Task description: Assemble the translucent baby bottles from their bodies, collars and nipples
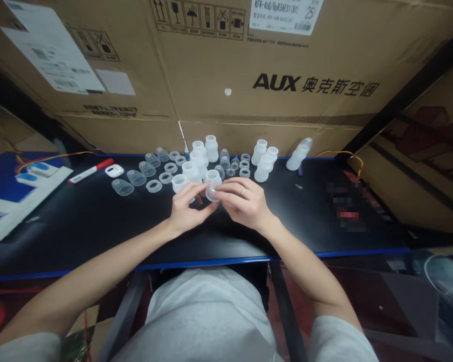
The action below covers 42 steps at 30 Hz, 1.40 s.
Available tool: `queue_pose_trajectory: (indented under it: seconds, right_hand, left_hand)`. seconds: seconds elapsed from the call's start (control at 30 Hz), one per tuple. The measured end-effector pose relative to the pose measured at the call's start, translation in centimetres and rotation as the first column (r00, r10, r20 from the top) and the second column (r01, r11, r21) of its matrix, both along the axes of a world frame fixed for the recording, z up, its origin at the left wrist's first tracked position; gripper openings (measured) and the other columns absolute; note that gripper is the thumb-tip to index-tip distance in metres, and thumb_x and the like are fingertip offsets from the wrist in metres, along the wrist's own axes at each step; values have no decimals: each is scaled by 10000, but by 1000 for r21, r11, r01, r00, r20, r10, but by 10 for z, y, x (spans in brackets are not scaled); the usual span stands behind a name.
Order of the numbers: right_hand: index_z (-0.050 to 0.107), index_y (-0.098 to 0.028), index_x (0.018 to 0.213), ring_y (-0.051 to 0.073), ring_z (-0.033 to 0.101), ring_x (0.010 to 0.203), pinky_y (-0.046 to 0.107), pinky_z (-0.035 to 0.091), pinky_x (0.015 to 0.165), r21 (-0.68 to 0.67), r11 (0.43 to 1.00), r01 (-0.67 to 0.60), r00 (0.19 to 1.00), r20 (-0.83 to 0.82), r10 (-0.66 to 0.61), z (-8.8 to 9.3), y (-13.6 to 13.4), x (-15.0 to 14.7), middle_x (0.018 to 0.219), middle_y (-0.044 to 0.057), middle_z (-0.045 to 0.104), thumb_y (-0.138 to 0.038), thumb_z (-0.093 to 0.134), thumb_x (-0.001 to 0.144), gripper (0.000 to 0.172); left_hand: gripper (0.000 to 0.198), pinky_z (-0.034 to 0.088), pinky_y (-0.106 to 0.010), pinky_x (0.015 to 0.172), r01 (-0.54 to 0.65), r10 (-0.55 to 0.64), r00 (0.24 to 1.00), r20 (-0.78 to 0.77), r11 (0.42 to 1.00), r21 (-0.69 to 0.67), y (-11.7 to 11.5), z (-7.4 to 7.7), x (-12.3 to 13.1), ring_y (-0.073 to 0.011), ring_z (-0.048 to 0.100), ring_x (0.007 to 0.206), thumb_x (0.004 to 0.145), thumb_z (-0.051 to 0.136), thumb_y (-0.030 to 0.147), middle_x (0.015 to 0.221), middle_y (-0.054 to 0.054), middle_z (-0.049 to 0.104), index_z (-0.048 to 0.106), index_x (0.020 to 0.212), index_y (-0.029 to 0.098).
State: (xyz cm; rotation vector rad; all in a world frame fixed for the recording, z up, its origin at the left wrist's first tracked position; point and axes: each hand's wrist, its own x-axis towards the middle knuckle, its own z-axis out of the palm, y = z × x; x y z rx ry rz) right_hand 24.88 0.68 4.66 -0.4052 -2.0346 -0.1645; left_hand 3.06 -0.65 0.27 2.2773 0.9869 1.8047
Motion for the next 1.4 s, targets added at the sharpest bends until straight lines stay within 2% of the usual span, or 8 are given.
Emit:
queue_pose_trajectory:
  seconds: [0.4,0.6,0.67,0.7,0.83,0.9,1.1,1.4]
  right_hand:
    - [808,-337,1216,299,786,1156,497,664,917,-77,995,-59,989,131,68,5,-4,1,1181,32,858,-91,736,928,385]
    - [793,-303,1247,287,775,1126,489,647,982,-243,970,-31,998,-68,15,5,-10,-2,1277,92,797,-179,714,987,298]
    - [775,-277,1265,263,773,1023,447,651,919,-416,910,-2,991,-124,-55,5,-10,-3,1181,91,802,-267,732,1017,252]
    - [764,-263,1278,247,768,958,422,650,872,-523,852,-8,989,-132,-72,4,-9,-4,1116,82,805,-322,746,1024,262]
    - [766,-221,1237,197,734,782,350,625,753,-850,511,-127,990,-136,19,2,-6,-6,950,45,801,-529,778,1010,383]
    - [788,-213,1183,194,733,793,342,623,765,-885,430,-176,983,-178,37,2,-6,-7,953,47,806,-580,798,985,416]
    - [822,-214,1133,200,759,847,328,633,777,-881,385,-275,954,-300,-5,0,-7,-12,997,59,833,-592,876,914,440]
    - [824,-204,1112,194,776,817,307,649,726,-865,430,-260,953,-302,-32,-5,-6,-14,976,55,839,-600,903,882,464]
  left_hand:
    - [441,578,-238,612,6,-6,1000,2,1000,23,-2,3,-1,-142,687,754,914,843,223,970,-36,756,749,1345,221]
    - [424,604,-254,629,-18,18,1000,4,999,43,-2,3,-1,-132,660,673,920,866,281,855,-2,742,752,1323,217]
    - [429,620,-255,641,-21,21,1000,17,999,50,-2,3,0,-127,674,653,916,869,269,861,-1,775,749,1325,215]
    - [437,624,-251,639,-19,18,1000,24,998,55,-2,2,0,-124,686,649,915,870,262,881,-6,797,746,1332,213]
    - [463,636,-226,618,-6,5,1000,24,998,61,-2,0,0,-128,759,685,922,860,243,1034,-47,864,733,1365,202]
    - [471,649,-219,627,14,-15,1000,25,999,48,-2,0,0,-132,785,713,928,849,216,1083,-59,872,728,1382,199]
    - [520,672,-197,677,84,-87,994,69,995,45,-4,3,2,-131,816,770,924,828,123,1174,-78,868,721,1427,205]
    - [452,693,-237,666,103,-96,991,91,991,-82,-3,0,2,-146,807,740,938,797,190,1125,-93,870,752,1388,190]
